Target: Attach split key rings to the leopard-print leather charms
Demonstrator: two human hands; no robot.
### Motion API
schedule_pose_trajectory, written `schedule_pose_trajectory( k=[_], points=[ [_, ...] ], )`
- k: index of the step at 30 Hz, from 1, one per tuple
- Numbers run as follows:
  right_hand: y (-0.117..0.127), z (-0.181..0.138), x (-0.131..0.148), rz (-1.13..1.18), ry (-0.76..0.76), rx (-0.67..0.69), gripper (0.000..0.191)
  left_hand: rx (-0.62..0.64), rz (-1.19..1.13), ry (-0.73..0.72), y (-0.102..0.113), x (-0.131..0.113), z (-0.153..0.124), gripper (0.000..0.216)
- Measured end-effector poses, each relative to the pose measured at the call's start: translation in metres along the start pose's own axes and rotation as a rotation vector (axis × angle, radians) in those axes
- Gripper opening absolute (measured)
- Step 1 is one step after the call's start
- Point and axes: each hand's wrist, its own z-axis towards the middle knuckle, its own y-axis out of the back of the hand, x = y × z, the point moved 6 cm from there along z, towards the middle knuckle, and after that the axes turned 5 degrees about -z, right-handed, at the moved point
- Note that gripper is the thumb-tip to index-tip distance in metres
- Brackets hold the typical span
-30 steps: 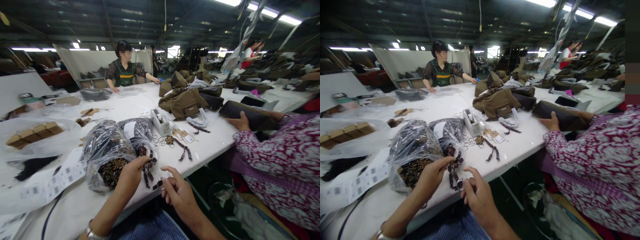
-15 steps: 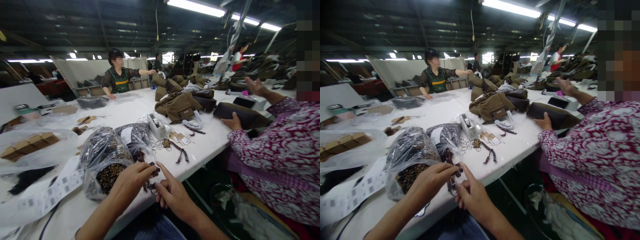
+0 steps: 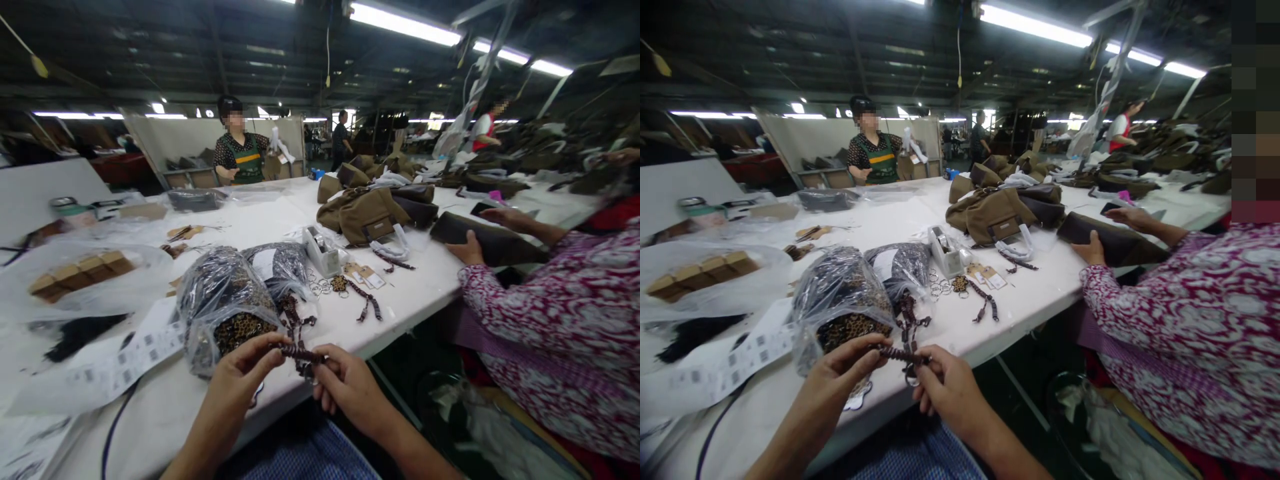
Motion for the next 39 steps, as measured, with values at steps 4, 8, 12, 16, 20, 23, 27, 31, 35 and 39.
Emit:
schedule_pose_trajectory(
  k=[4,8,12,16,20,23,27,31,35,39],
  points=[
    [-0.004,-0.005,0.005,-0.009,0.006,0.045,0.049,-0.073,-0.238,0.029,0.007,0.006,-0.003,0.045],
    [-0.001,-0.008,0.011,0.055,0.033,-0.039,0.044,-0.063,-0.083,-0.077,0.01,-0.004,-0.01,0.028],
    [-0.001,-0.005,0.017,0.066,0.054,-0.121,0.043,0.027,0.088,-0.267,-0.005,-0.017,-0.019,0.015],
    [-0.008,-0.002,0.022,0.061,0.038,-0.107,0.045,0.076,0.132,-0.414,-0.02,-0.022,-0.024,0.012],
    [-0.013,-0.002,0.019,0.109,-0.023,-0.075,0.047,0.118,0.108,-0.411,-0.025,-0.018,-0.025,0.014],
    [-0.016,-0.005,0.013,0.206,-0.082,-0.03,0.046,0.159,0.067,-0.401,-0.027,-0.017,-0.025,0.014],
    [-0.018,-0.01,0.014,0.142,-0.044,0.004,0.047,0.157,0.033,-0.37,-0.026,-0.012,-0.023,0.012],
    [-0.016,-0.015,0.018,-0.016,0.047,-0.037,0.042,0.074,0.045,-0.249,-0.023,0.002,-0.02,0.011],
    [-0.011,-0.017,0.022,-0.224,0.159,-0.071,0.03,0.051,0.048,-0.085,-0.028,0.014,-0.022,0.021],
    [-0.003,-0.017,0.03,-0.33,0.214,-0.073,0.023,0.094,-0.033,-0.062,-0.044,0.01,-0.022,0.03]
  ],
)
